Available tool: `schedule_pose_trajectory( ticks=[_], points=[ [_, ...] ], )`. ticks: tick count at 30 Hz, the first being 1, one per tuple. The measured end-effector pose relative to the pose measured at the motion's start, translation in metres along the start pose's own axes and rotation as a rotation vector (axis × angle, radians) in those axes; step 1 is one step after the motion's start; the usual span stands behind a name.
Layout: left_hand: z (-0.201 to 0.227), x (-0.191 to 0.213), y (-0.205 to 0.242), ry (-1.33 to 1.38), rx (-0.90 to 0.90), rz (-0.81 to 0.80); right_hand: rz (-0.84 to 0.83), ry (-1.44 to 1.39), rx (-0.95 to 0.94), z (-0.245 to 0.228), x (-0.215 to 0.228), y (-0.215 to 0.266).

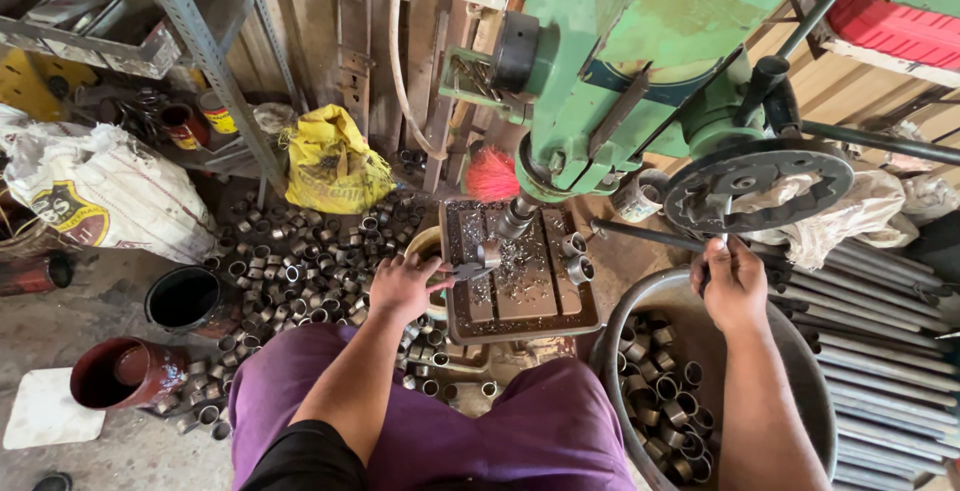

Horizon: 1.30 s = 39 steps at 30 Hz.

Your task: The person operates a green drill press to machine small cylindrical metal parts. They pick up parts from a large metal basin, place them under the drill bit, and use a lever to lower the drill. After drilling, they remove the parts and place them into a pile on the floor.

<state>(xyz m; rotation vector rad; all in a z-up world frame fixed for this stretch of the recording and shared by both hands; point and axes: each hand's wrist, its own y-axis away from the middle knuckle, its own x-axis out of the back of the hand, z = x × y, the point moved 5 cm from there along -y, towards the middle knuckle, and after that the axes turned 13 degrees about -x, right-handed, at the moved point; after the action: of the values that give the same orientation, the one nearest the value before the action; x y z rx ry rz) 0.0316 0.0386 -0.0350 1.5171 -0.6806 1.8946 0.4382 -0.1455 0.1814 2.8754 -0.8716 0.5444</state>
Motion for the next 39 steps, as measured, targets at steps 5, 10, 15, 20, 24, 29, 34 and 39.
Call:
schedule_pose_trajectory(
  ticks=[5,10,15,20,24,29,34,39],
  points=[
    [-0.009,0.01,-0.001,0.054,0.01,0.037,0.082,0.063,0.017,0.023,0.003,-0.012],
    [-0.001,0.002,0.0,0.021,0.002,-0.093,-0.007,-0.044,-0.069,0.072,-0.003,-0.059],
    [-0.003,-0.003,0.001,0.002,-0.044,0.02,0.173,-0.025,0.282,0.037,0.026,-0.11],
    [0.001,0.014,0.004,0.068,0.004,-0.009,0.205,-0.112,0.359,-0.017,0.04,-0.164],
    [0.0,0.015,0.002,0.012,-0.021,0.089,0.076,-0.249,0.347,-0.06,0.054,-0.189],
    [-0.002,0.004,-0.001,0.025,-0.011,-0.037,-0.267,-0.644,0.097,-0.108,0.038,-0.167],
    [-0.003,0.007,0.001,-0.018,-0.029,0.046,-0.333,-0.93,-0.193,-0.094,0.071,-0.089],
    [-0.004,0.005,-0.001,-0.038,-0.022,0.038,-0.471,0.038,-0.326,-0.076,0.092,-0.034]
  ],
)
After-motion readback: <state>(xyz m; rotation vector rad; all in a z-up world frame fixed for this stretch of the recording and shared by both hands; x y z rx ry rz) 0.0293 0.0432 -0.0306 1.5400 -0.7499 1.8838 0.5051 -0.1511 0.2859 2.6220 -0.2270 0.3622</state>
